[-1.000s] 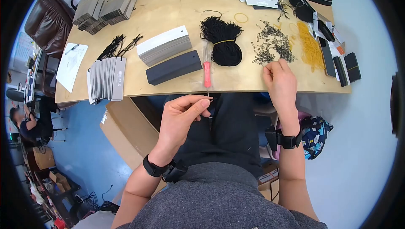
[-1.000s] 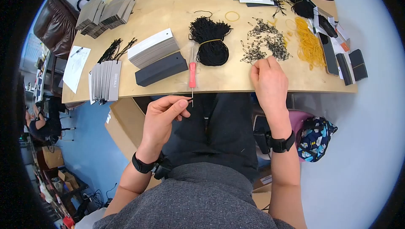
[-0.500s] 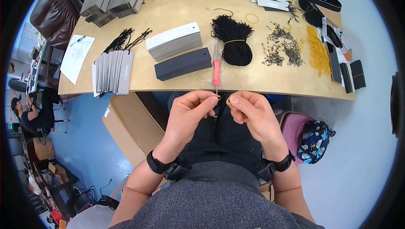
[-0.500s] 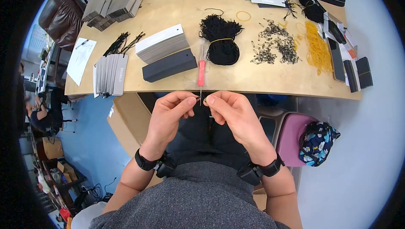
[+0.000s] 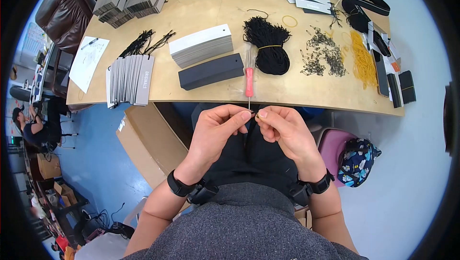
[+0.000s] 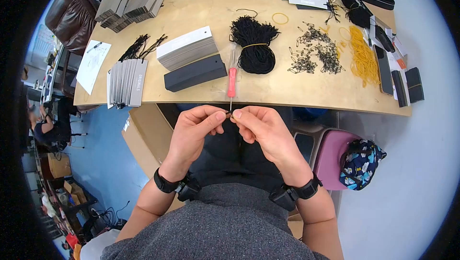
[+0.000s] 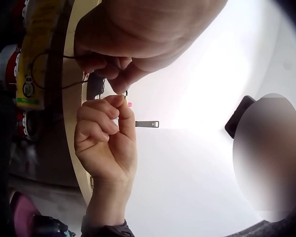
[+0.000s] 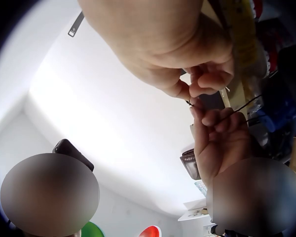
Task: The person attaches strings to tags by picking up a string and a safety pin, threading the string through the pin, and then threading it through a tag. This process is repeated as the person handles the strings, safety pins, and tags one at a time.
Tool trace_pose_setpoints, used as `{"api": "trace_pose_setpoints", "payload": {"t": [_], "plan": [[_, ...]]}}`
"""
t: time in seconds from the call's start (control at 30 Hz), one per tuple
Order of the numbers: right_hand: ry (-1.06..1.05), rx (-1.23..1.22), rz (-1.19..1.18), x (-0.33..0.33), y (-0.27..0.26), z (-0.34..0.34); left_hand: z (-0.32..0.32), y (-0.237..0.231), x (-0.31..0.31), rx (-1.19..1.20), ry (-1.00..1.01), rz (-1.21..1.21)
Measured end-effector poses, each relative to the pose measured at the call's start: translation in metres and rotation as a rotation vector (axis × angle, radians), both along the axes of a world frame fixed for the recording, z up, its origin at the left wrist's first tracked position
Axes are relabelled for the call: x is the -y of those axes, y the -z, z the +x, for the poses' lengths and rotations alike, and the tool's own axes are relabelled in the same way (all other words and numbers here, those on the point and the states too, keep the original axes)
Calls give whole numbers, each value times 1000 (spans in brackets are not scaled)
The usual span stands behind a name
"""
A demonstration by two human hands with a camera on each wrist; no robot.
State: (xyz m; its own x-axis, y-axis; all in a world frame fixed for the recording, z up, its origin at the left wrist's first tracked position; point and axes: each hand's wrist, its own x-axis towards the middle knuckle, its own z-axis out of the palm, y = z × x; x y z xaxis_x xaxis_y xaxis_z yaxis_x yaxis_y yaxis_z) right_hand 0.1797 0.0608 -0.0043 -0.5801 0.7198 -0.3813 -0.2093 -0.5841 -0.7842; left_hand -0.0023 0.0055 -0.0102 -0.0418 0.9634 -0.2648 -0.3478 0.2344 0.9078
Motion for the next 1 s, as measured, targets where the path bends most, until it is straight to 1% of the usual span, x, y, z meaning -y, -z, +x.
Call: {"api": "trace_pose_setpoints", "payload": {"t": [0.1,0.17,0.2,0.27,0.3,0.37,0.4,0.47,0.5,0.57,0.63,0.7,0.77,0.87,0.9,0.97,1.0], "plan": [[-4,46,19,2,-1,-1,0,-1,0,3,5,-7],[14,185,146,5,-3,-2,1,-1,0,0,5,-12],[14,185,146,7,-3,-3,1,-2,0,-4,8,-18],[108,459,554,12,-3,-6,0,-1,0,-9,11,-24],[107,458,554,12,-8,-6,-1,0,0,-9,11,-17],[189,623,1002,12,-24,-6,-2,0,0,-9,8,-12],[189,623,1002,10,-22,-5,-2,0,0,-4,12,-14],[146,671,1288,6,-18,0,-2,-1,0,2,18,-17],[147,672,1288,3,-17,2,-2,-3,0,11,40,-28],[96,624,1484,-1,-15,4,-3,-4,0,19,62,-39],[79,613,1524,-3,-17,4,-5,-4,2,32,120,-52],[62,605,1562,-3,-18,4,-4,-2,3,28,125,-21],[113,588,1537,-4,-19,3,-4,-1,5,24,131,10],[159,588,1514,-6,-19,4,-6,2,10,76,89,13],[160,589,1512,-6,-18,3,-6,4,11,112,62,19],[233,611,1498,-6,-18,1,-6,6,15,148,35,26],[233,612,1498,-7,-16,0,-6,6,16,291,49,-7]]}}
